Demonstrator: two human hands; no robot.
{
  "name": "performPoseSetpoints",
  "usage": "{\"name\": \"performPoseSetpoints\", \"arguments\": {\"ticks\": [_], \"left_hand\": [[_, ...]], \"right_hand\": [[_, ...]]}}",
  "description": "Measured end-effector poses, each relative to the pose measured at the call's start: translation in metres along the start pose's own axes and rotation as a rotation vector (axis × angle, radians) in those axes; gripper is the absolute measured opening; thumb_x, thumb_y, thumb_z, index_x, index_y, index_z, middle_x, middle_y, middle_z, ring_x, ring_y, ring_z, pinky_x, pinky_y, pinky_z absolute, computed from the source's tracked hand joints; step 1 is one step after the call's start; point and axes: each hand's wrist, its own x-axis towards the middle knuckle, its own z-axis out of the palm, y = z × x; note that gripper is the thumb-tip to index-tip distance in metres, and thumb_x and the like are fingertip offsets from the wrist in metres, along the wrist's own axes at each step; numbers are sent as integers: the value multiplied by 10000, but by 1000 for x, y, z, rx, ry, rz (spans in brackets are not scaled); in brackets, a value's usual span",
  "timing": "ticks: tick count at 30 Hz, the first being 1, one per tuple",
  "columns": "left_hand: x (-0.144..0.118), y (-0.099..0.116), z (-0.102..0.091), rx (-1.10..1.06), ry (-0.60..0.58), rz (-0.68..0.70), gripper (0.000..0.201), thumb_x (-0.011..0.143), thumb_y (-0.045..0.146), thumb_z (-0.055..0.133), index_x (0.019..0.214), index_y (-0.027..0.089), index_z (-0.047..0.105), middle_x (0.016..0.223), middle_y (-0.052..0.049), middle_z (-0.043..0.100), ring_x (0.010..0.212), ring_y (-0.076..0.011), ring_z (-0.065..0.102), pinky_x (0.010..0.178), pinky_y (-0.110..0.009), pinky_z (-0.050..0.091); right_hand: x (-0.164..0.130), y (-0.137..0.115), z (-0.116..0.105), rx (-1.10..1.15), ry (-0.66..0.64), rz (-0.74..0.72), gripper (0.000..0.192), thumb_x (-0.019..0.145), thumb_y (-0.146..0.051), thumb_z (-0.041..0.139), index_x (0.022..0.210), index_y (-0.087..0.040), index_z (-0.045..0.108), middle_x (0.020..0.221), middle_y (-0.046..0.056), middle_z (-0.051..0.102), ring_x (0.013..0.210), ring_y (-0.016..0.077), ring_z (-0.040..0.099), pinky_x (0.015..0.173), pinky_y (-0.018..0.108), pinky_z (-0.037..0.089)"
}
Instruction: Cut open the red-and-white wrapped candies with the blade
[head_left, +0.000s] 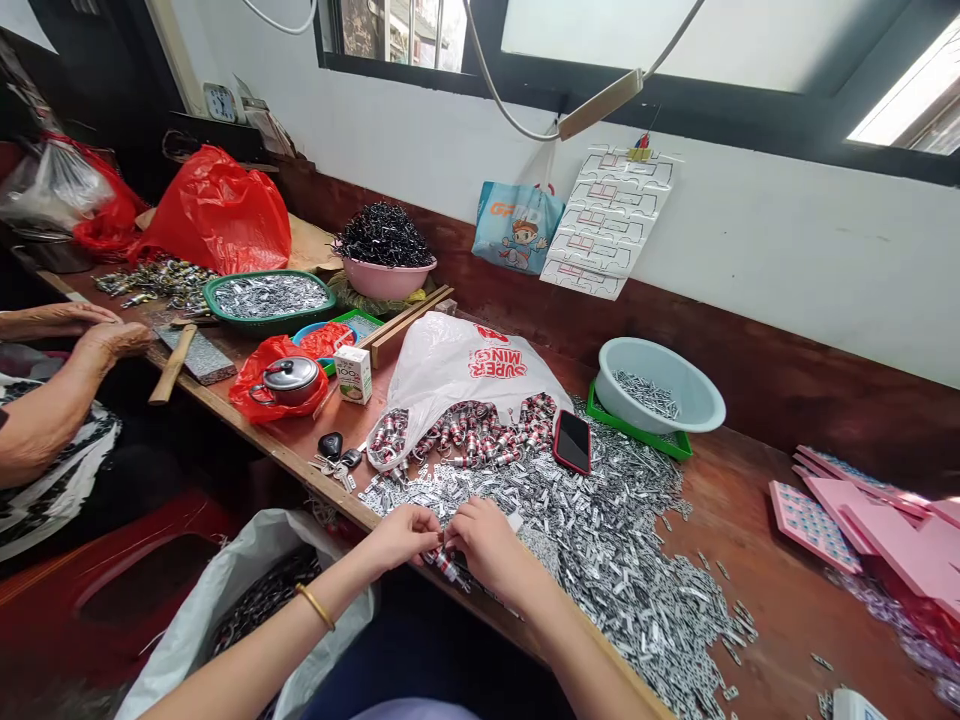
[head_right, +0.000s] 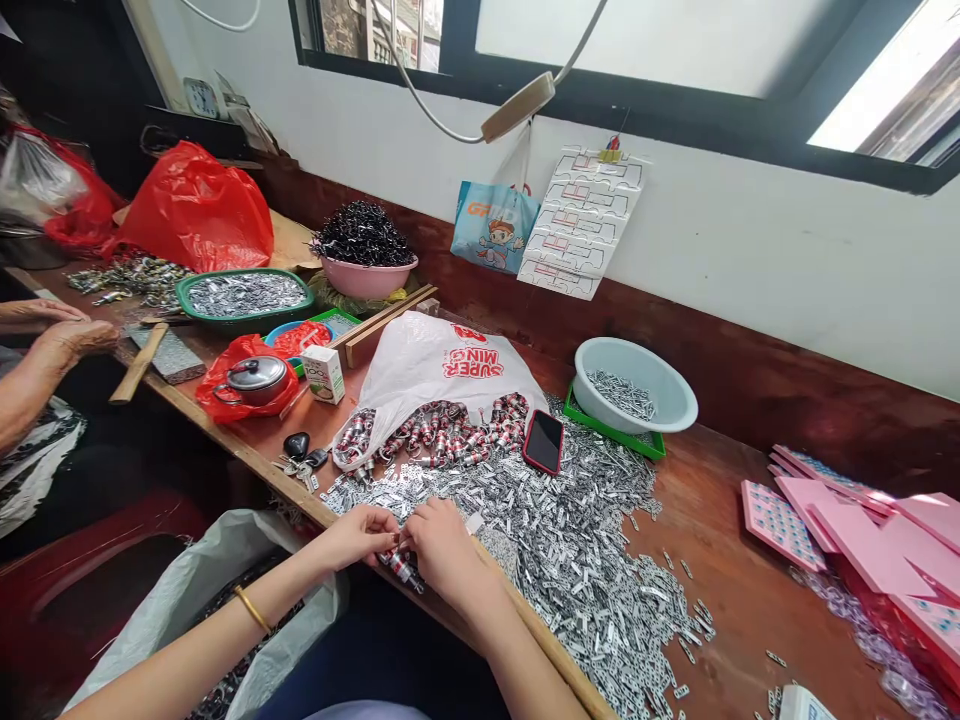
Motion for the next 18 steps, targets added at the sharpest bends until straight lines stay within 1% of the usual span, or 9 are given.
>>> {"name": "performPoseSetpoints", "arguments": {"ticks": [2, 4, 5, 6, 8, 10, 12, 15, 18], "left_hand": [[0, 0, 0, -15, 2, -4, 245, 551, 375, 673, 589, 153, 576, 527, 35, 535, 522, -118, 489, 492, -227, 412], [0, -1, 1, -32, 4, -12, 229, 548, 354, 674, 592, 151, 575, 532, 35, 549, 516, -113, 497, 509, -232, 423], [0, -1, 1, -40, 6, -17, 222, 545, 343, 674, 597, 150, 576, 535, 36, 556, 512, -111, 502, 517, -235, 428], [0, -1, 1, -48, 8, -22, 219, 544, 337, 673, 602, 149, 577, 539, 36, 562, 509, -110, 507, 525, -239, 433], [1, -1, 2, -62, 10, -29, 224, 541, 339, 677, 608, 150, 577, 547, 35, 574, 504, -111, 517, 538, -247, 444], [1, -1, 2, -72, 8, -32, 238, 540, 352, 686, 602, 151, 574, 554, 33, 583, 511, -116, 531, 555, -257, 458], [0, 0, 2, -77, 6, -29, 254, 539, 365, 701, 599, 152, 575, 555, 34, 583, 527, -121, 541, 573, -267, 474], [-1, 2, 1, -76, 0, -17, 294, 531, 391, 733, 592, 149, 579, 545, 40, 572, 543, -122, 542, 586, -272, 488], [-1, 1, 0, -68, -13, -7, 355, 510, 439, 764, 582, 140, 587, 539, 34, 575, 544, -121, 547, 582, -268, 488]], "right_hand": [[-2, 0, 10, 2, 63, 21, 112, 837, -115, 603, 754, -188, 623, 777, 13, 629, 805, 177, 508, 712, 292, 329], [-6, -1, 18, 28, 162, 57, 70, 840, -137, 616, 793, -189, 618, 808, 16, 632, 814, 178, 513, 718, 290, 336], [-8, -1, 21, 52, 208, 83, 43, 836, -149, 629, 835, -190, 613, 826, 17, 631, 818, 178, 518, 720, 288, 342], [-10, -1, 22, 79, 246, 114, 63, 829, -164, 643, 873, -190, 606, 837, 17, 630, 817, 178, 523, 719, 286, 346], [-12, 0, 22, 116, 275, 163, 79, 828, -196, 653, 883, -193, 596, 838, 16, 626, 807, 179, 531, 713, 285, 351], [-12, 0, 18, 118, 240, 168, 71, 837, -223, 647, 797, -200, 593, 815, 14, 627, 799, 179, 532, 705, 284, 345], [-9, 0, 13, 89, 180, 163, 140, 839, -233, 646, 718, -201, 584, 802, 13, 633, 803, 179, 531, 701, 285, 336], [0, -1, 7, 8, 88, 178, 163, 811, -239, 677, 681, -199, 586, 776, 15, 640, 802, 192, 527, 682, 297, 323], [11, -6, 2, -69, 30, 153, 182, 788, -224, 690, 636, -199, 592, 725, 19, 634, 789, 207, 521, 673, 313, 325]]}}
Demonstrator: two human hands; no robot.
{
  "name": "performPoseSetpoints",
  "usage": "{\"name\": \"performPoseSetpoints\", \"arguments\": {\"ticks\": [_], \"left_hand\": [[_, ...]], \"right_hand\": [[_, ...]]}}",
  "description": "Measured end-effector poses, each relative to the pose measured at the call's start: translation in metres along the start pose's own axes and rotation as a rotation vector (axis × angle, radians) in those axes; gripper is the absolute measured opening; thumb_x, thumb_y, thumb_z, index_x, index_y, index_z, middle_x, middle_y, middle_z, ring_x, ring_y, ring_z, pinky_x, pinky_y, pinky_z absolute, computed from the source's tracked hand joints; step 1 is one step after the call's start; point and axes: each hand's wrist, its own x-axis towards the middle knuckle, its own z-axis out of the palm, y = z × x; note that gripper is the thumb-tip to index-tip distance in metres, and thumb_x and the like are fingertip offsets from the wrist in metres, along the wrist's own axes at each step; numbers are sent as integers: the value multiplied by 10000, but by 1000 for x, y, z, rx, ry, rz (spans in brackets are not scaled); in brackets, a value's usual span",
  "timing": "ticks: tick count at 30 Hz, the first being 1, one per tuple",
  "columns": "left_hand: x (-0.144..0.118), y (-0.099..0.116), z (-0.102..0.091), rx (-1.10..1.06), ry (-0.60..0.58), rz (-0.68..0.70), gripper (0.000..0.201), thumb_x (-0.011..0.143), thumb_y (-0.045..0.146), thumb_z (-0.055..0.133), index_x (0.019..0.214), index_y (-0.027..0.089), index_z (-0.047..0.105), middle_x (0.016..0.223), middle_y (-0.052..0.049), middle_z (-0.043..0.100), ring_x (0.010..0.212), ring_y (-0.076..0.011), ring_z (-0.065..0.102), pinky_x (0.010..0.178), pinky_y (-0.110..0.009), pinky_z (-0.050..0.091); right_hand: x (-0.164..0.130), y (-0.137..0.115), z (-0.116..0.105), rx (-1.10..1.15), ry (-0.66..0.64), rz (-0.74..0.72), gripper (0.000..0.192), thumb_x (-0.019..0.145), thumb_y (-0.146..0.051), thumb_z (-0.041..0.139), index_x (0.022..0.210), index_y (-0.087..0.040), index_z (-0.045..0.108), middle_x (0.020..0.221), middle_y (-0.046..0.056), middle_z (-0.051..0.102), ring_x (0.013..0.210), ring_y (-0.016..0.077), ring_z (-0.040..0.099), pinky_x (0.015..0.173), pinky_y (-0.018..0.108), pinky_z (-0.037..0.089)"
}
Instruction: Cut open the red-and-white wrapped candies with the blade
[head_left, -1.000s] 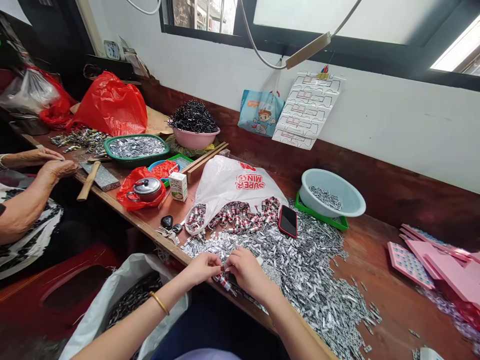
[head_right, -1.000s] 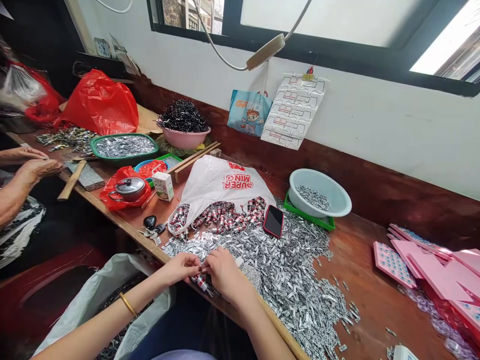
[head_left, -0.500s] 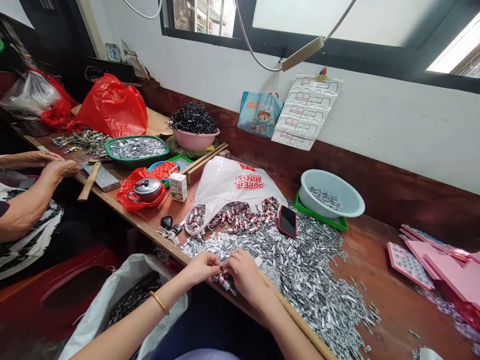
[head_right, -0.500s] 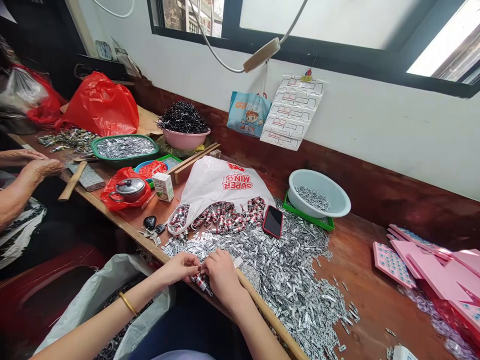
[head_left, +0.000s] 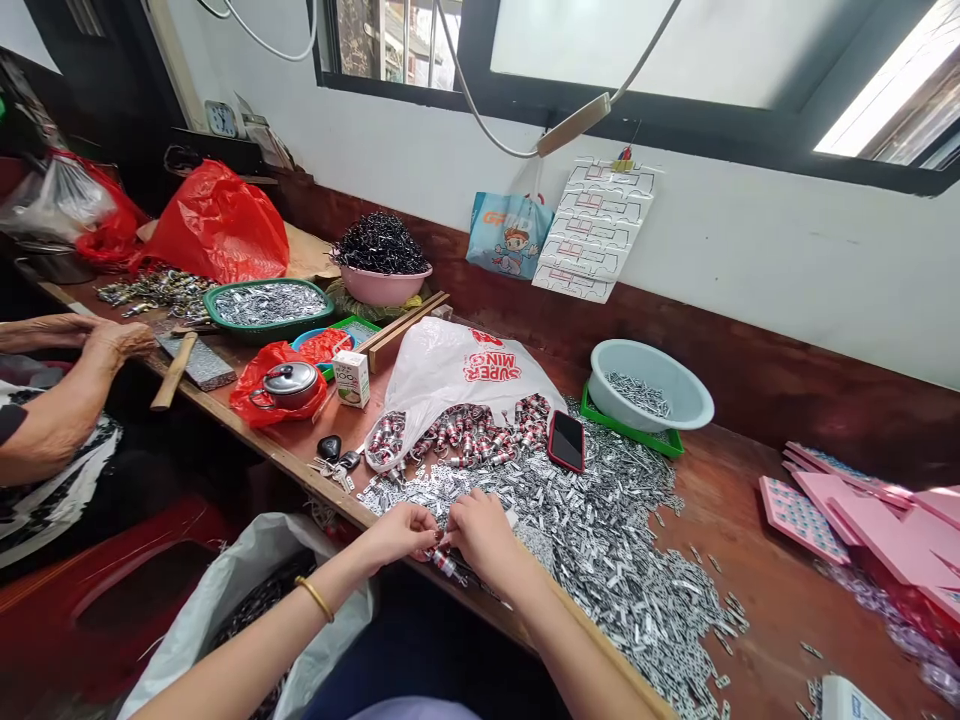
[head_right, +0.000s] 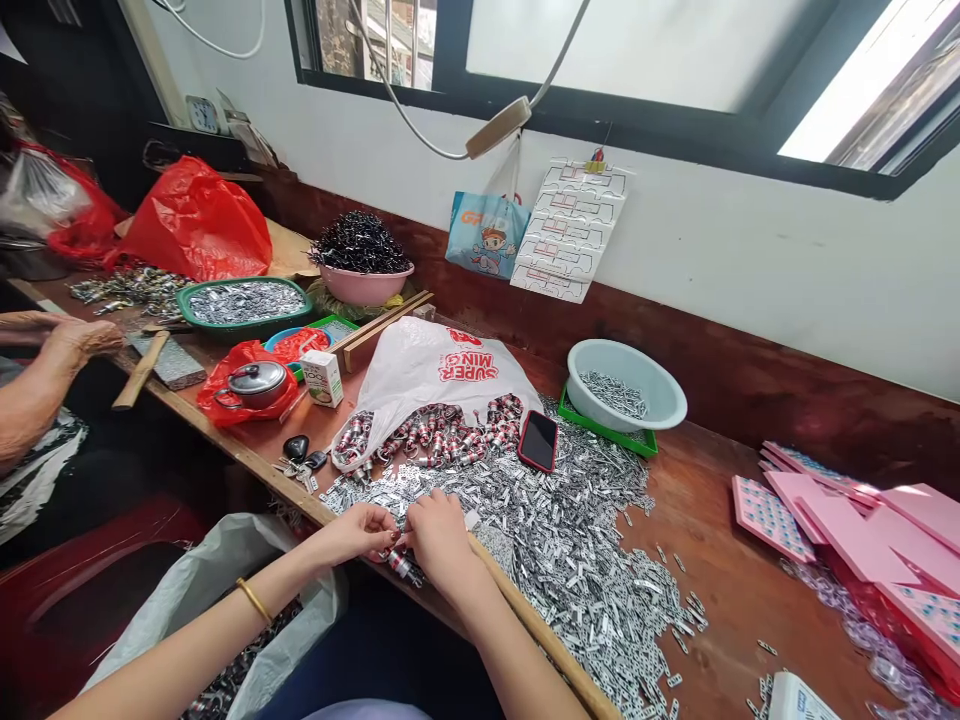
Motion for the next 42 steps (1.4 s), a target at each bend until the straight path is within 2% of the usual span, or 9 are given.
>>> {"name": "performPoseSetpoints", "arguments": {"ticks": [5, 7, 10, 15, 21, 30, 34, 38, 42], "left_hand": [[4, -9, 0, 18, 29, 22, 380, 504, 461, 771, 586, 148, 572, 526, 43, 561, 524, -119, 543, 570, -268, 485], [5, -12, 0, 26, 43, 32, 363, 516, 451, 761, 599, 151, 575, 520, 48, 555, 508, -117, 533, 559, -267, 481], [5, -14, 0, 35, 49, 40, 346, 526, 441, 749, 602, 152, 574, 516, 46, 555, 499, -122, 533, 553, -271, 482], [4, -12, 1, 43, 50, 39, 353, 531, 460, 734, 590, 157, 563, 505, 43, 557, 490, -128, 548, 539, -263, 475], [4, -10, 2, 62, 69, 51, 320, 546, 432, 719, 591, 159, 559, 498, 48, 548, 474, -120, 535, 515, -249, 462], [0, -8, 4, 72, 89, 67, 210, 557, 336, 666, 587, 157, 562, 494, 47, 547, 464, -122, 523, 507, -255, 451], [1, -9, 5, 72, 86, 66, 207, 561, 341, 650, 588, 158, 558, 491, 48, 539, 460, -128, 526, 511, -269, 459], [1, -9, 3, 78, 77, 70, 181, 566, 318, 635, 595, 153, 567, 503, 38, 561, 478, -127, 533, 504, -248, 440], [0, -9, 1, 71, 41, 55, 194, 565, 337, 620, 588, 150, 574, 520, 31, 579, 506, -133, 547, 547, -263, 475]], "right_hand": [[-18, -1, -16, -29, 62, 11, 42, 809, -206, 657, 842, -209, 631, 959, 45, 638, 891, 238, 527, 727, 335, 371], [-48, 12, -18, -65, 129, 97, 203, 827, -211, 626, 1025, -194, 584, 1098, 103, 594, 936, 268, 521, 748, 365, 389], [-105, 43, -12, -184, 158, 295, 252, 776, -246, 655, 1009, -193, 573, 911, 100, 615, 814, 289, 556, 679, 380, 420], [-156, 61, 0, 107, 214, 263, 351, 865, -203, 451, 1205, -262, 514, 1003, 90, 644, 875, 251, 614, 712, 338, 492], [-135, 18, -22, 413, 100, 157, 448, 924, -276, 396, 1363, -364, 426, 1034, 57, 675, 887, 237, 654, 761, 323, 518], [-125, 7, -19, 69, -6, 92, 597, 871, -145, 360, 1440, -319, 307, 857, 75, 686, 593, 226, 653, 529, 292, 490], [-124, 5, -19, 38, -28, 82, 643, 863, -124, 358, 1468, -298, 226, 921, 87, 685, 662, 234, 668, 557, 292, 491], [-122, 5, -17, -18, -69, 98, 642, 827, -94, 412, 1433, -287, 324, 871, 76, 694, 583, 213, 653, 505, 266, 454], [-120, 5, -19, 44, 20, 100, 613, 847, -107, 436, 1419, -306, 344, 884, 52, 692, 663, 189, 661, 569, 235, 476]]}}
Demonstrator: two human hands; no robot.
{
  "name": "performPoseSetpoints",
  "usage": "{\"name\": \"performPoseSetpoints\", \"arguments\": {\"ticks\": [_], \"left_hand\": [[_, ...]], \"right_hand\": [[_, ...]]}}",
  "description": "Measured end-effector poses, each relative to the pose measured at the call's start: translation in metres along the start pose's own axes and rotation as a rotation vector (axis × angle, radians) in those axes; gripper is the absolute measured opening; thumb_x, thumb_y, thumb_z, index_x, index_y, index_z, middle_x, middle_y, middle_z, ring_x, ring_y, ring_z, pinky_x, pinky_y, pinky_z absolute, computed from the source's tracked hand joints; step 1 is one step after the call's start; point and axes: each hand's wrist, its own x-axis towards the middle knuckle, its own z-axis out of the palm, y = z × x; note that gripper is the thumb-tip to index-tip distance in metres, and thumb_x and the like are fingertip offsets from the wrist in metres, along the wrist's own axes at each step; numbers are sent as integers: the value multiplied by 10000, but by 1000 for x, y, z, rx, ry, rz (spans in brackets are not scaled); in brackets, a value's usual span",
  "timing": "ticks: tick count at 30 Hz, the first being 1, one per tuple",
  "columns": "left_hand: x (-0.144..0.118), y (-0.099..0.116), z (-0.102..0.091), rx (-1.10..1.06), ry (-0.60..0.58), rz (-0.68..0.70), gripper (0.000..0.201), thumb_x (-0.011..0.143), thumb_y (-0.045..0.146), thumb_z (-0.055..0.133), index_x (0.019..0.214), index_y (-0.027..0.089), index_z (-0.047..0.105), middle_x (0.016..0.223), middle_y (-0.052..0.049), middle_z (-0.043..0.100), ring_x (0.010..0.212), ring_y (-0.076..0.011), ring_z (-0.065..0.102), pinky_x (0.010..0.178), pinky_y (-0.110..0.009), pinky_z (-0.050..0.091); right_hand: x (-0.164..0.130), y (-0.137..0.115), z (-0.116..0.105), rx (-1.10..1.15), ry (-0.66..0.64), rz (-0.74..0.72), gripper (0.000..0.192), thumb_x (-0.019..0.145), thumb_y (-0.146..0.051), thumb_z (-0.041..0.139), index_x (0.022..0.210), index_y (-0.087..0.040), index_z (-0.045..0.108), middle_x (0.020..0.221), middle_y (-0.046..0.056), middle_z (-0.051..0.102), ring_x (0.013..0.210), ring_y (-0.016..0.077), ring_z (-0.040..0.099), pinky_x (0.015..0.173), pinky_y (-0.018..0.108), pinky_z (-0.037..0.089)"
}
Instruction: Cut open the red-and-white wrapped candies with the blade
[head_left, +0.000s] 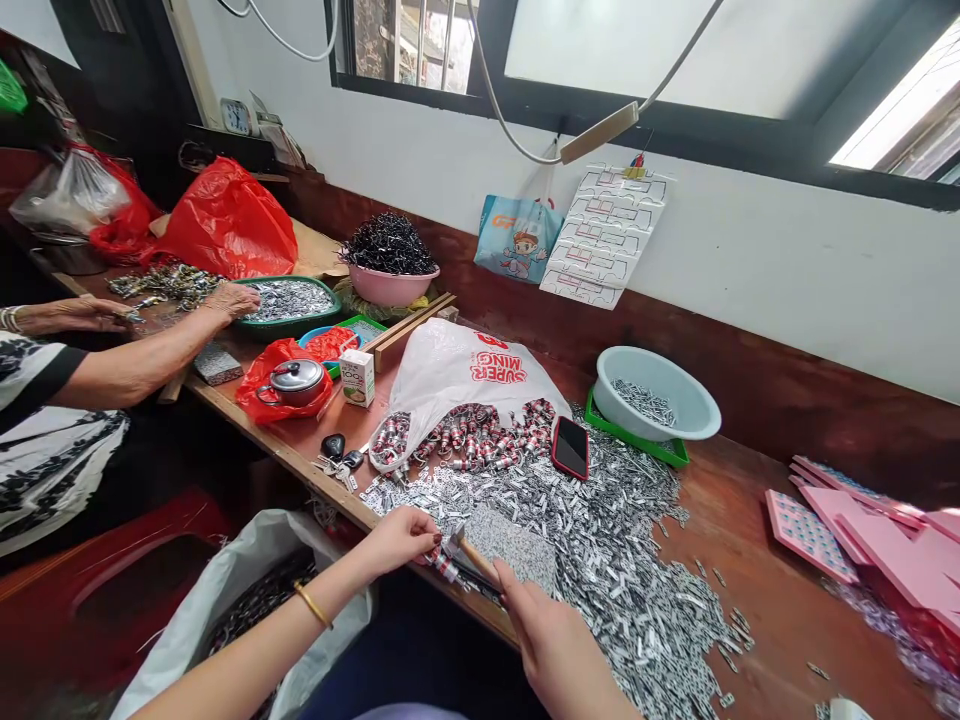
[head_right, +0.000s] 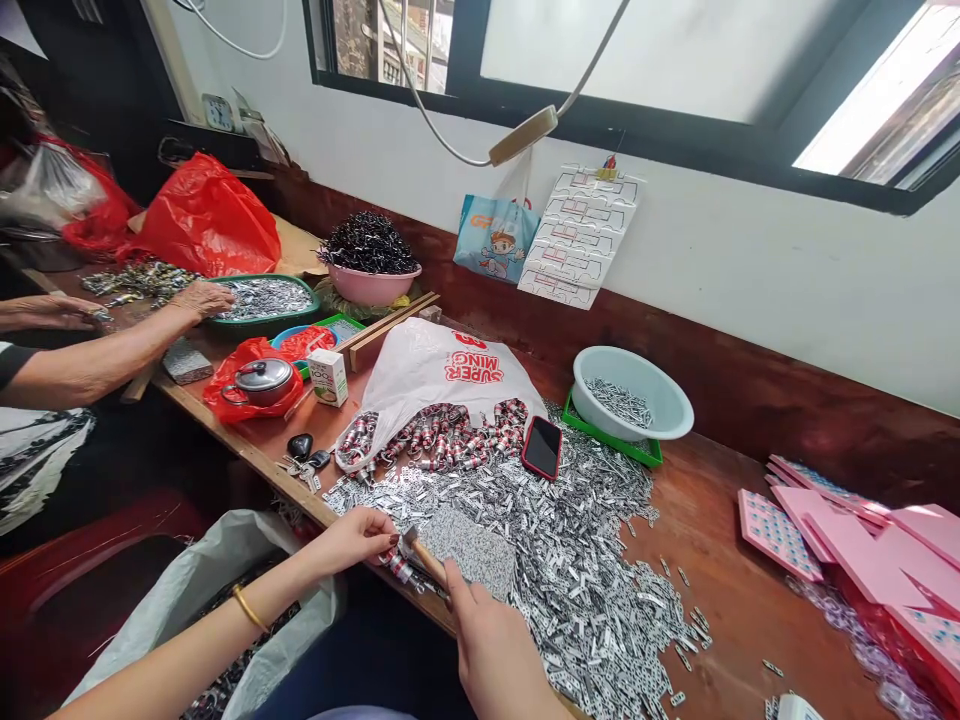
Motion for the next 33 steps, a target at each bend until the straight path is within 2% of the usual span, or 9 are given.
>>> {"name": "performPoseSetpoints", "arguments": {"ticks": [7, 13, 15, 18, 21, 23, 27, 29, 33], "left_hand": [[1, -3, 0, 15, 15, 10, 170, 561, 324, 599, 582, 157, 576, 520, 30, 583, 513, -138, 549, 551, -258, 467], [-4, 2, 1, 13, 18, 31, 173, 578, 286, 584, 681, 150, 610, 514, 49, 555, 502, -133, 536, 545, -261, 470], [-8, 6, 1, -11, 43, 80, 204, 601, 252, 560, 776, 159, 613, 546, 56, 557, 526, -134, 545, 551, -259, 478], [-13, 12, 2, -6, 83, 173, 143, 655, 209, 505, 732, 160, 615, 631, 20, 603, 618, -146, 581, 606, -261, 489], [-16, 16, 7, 53, 41, 250, 174, 714, 196, 506, 776, 151, 663, 797, -30, 666, 791, -169, 623, 763, -292, 497], [-17, 16, 12, 87, -4, 333, 179, 718, 203, 583, 867, 160, 674, 911, -46, 659, 877, -181, 624, 805, -293, 498], [-17, 13, 18, 319, 55, 543, 116, 761, 156, 616, 849, 199, 679, 908, -29, 623, 830, -158, 614, 755, -271, 506], [-16, 11, 18, 487, 167, 667, 145, 818, 131, 556, 811, 210, 677, 960, -41, 618, 884, -171, 605, 794, -297, 496], [-15, 7, 17, 738, 241, 840, 153, 866, 119, 499, 876, 201, 628, 1065, -77, 597, 998, -205, 567, 847, -333, 480]], "right_hand": [[6, -13, -3, -117, -125, 45, 618, 806, -46, 410, 1403, -205, 383, 880, 76, 689, 674, 213, 671, 582, 261, 496], [3, -9, 4, -121, -26, 21, 614, 820, -53, 412, 1404, -241, 375, 848, 62, 673, 644, 201, 659, 551, 249, 477], [0, 1, 9, -136, 18, 38, 578, 848, -81, 399, 1400, -251, 379, 829, 52, 656, 613, 197, 644, 530, 255, 473], [-8, 22, 21, -196, 171, 124, 596, 858, -80, 363, 1419, -280, 342, 917, 66, 619, 622, 187, 621, 513, 261, 474], [-15, 42, 36, -250, 322, 199, 611, 842, -64, 357, 1401, -310, 373, 1038, 93, 585, 774, 219, 610, 541, 272, 488], [-13, 54, 37, -231, 363, 202, 504, 873, -142, 392, 1345, -306, 456, 1078, 101, 578, 896, 252, 578, 597, 296, 502], [10, 88, 13, -121, 312, 343, 291, 903, -219, 392, 1046, -199, 644, 1044, 111, 608, 974, 260, 536, 798, 352, 461], [24, 107, -1, -83, 210, 467, 234, 867, -195, 424, 883, -173, 657, 914, 101, 641, 898, 253, 556, 772, 337, 438], [42, 126, -10, -45, 126, 438, 158, 789, -165, 492, 709, -194, 625, 772, 53, 648, 802, 219, 572, 694, 277, 401]]}}
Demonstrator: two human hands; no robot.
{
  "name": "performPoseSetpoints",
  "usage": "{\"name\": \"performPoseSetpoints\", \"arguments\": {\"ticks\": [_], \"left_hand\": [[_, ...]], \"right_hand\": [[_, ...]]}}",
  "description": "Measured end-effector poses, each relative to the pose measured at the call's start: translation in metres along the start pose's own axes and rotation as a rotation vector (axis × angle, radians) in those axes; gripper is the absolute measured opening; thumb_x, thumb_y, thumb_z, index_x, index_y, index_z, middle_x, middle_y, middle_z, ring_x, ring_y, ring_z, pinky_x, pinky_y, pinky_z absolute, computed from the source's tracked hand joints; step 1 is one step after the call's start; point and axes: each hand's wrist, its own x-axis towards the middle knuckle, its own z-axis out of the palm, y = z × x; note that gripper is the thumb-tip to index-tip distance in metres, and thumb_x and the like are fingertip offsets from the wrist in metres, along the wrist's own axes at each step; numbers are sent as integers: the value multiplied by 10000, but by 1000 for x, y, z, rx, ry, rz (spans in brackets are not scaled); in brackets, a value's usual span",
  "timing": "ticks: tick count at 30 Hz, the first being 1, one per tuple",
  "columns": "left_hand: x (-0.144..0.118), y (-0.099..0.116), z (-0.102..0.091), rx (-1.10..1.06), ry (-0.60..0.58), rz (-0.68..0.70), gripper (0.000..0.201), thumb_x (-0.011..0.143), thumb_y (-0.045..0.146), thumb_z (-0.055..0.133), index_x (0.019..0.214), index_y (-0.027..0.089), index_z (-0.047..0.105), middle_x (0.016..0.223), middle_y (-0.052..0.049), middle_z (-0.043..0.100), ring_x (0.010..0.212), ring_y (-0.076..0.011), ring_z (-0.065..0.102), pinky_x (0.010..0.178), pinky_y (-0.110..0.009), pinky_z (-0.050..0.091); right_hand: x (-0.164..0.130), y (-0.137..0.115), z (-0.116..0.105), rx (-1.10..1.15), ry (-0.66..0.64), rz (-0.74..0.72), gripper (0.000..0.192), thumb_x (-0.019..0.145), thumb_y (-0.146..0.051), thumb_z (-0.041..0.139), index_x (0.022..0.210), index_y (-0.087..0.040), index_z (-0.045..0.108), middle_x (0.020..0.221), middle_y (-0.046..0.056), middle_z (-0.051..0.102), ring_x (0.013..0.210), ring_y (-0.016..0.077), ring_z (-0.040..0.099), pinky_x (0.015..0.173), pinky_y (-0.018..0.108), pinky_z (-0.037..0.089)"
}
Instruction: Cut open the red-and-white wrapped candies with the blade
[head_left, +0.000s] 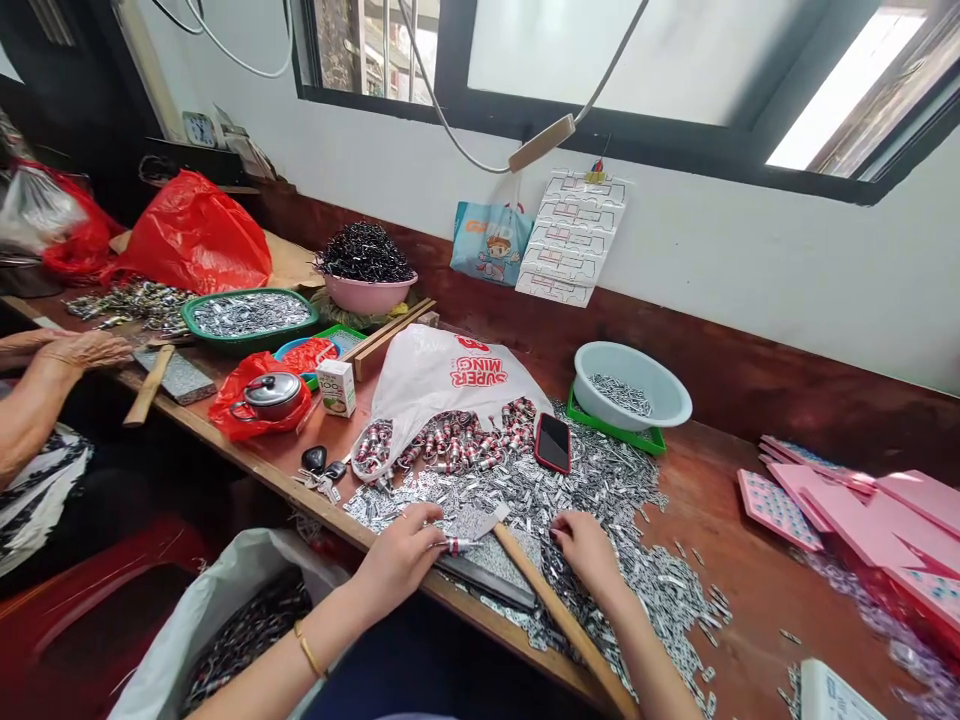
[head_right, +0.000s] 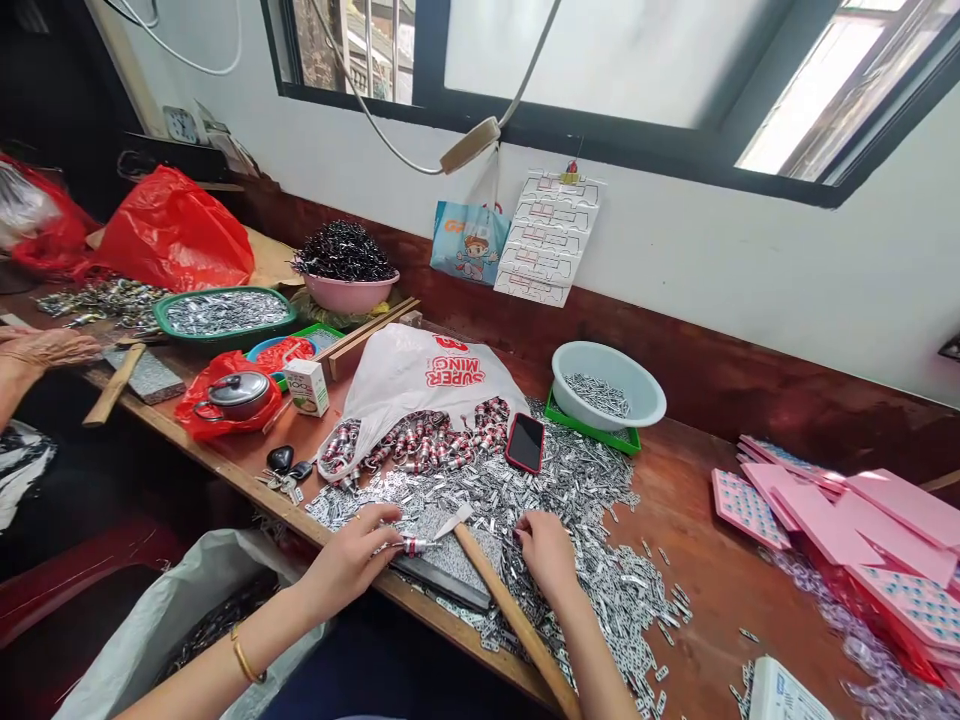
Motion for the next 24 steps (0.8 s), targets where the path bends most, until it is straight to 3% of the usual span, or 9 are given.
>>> {"name": "performPoseSetpoints", "arguments": {"ticks": [4, 7, 9, 12, 18, 21, 24], "left_hand": [[2, 2, 1, 60, -86, 42, 84, 882, 158, 517, 901, 187, 594, 896, -51, 613, 846, -181, 572, 756, -297, 488], [4, 3, 3, 94, -37, 66, 129, 899, 180, 504, 838, 189, 617, 910, -60, 603, 845, -184, 557, 739, -293, 478], [4, 2, 4, 94, -10, 83, 183, 915, 166, 465, 863, 194, 638, 926, -65, 595, 854, -183, 545, 742, -294, 472], [1, -1, 6, 61, -15, 101, 213, 934, 172, 430, 929, 196, 641, 857, -51, 604, 794, -165, 540, 719, -282, 469], [-1, 2, 9, 110, -32, 67, 188, 937, 248, 472, 853, 187, 628, 786, -26, 643, 764, -165, 579, 725, -285, 471], [-1, 2, 9, 129, -35, 69, 223, 945, 248, 453, 815, 184, 623, 765, -22, 646, 741, -161, 588, 696, -271, 475], [-3, 1, 9, 127, -28, 57, 238, 946, 248, 448, 804, 182, 628, 765, -28, 648, 738, -160, 590, 681, -263, 477]], "right_hand": [[0, 0, 6, 19, -12, -40, 149, 783, -159, 476, 736, -197, 611, 808, 55, 647, 795, 210, 576, 679, 268, 389], [-5, 0, 3, 40, 7, -46, 146, 781, -157, 456, 734, -198, 588, 801, 53, 635, 784, 209, 577, 682, 272, 396], [-10, -6, -1, 112, 90, -47, 145, 794, -172, 440, 738, -196, 572, 786, 61, 622, 758, 220, 571, 672, 289, 400], [-21, -33, -7, 262, 193, -77, 162, 847, -230, 421, 785, -196, 567, 778, 58, 623, 707, 213, 568, 644, 295, 414], [-34, -116, 9, 425, 46, -371, 140, 849, -144, 490, 775, -198, 596, 767, 21, 629, 720, 167, 572, 659, 253, 421], [-31, -131, 21, 350, 44, -443, 177, 830, -85, 481, 752, -194, 596, 740, 17, 605, 705, 164, 551, 633, 253, 398], [-30, -131, 28, 276, 72, -495, 190, 833, -71, 462, 759, -188, 592, 736, 19, 591, 691, 165, 529, 619, 262, 382]]}}
